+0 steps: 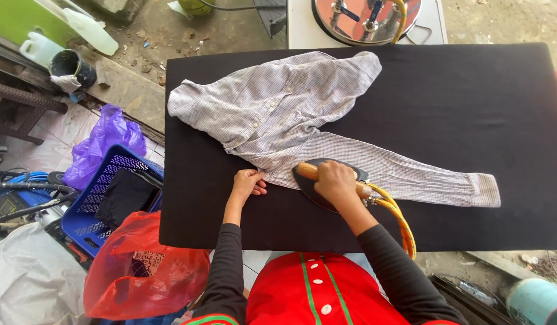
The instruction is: The person irons a checkered shirt on a black ironing board. They first button the shirt, then smooth and iron the sleeves, and finally iron the main body of the shirt using a steam iron.
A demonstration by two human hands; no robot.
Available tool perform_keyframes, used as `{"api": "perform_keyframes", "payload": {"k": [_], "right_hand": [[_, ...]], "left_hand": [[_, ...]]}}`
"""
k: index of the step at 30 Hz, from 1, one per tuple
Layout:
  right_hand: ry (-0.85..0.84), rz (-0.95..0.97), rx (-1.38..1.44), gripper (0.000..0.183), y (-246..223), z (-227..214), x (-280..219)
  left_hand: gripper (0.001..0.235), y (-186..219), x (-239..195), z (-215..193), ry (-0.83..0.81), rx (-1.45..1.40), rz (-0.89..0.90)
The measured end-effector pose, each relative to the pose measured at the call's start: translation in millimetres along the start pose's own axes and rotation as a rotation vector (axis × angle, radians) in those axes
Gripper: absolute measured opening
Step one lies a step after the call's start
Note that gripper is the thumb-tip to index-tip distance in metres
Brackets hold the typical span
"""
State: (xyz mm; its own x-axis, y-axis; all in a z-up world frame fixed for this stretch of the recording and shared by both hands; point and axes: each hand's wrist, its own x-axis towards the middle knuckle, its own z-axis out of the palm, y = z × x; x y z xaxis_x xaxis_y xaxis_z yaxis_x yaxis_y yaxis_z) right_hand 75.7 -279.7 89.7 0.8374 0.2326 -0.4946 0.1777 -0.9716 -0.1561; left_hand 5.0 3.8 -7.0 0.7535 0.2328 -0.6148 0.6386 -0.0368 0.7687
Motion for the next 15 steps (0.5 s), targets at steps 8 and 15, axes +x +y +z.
{"api": "perform_keyframes", "payload": {"k": [8, 15], "right_hand": [[0.022, 0.242, -0.007, 0.036, 68, -27, -6], [0.139, 0.623, 0.026, 0.047, 234, -31, -38]], "left_hand": [[0.025, -2, -3, -2, -0.017, -0.024, -0.014], [0.024, 7, -9, -2, -0.023, -0.035, -0.022]]}}
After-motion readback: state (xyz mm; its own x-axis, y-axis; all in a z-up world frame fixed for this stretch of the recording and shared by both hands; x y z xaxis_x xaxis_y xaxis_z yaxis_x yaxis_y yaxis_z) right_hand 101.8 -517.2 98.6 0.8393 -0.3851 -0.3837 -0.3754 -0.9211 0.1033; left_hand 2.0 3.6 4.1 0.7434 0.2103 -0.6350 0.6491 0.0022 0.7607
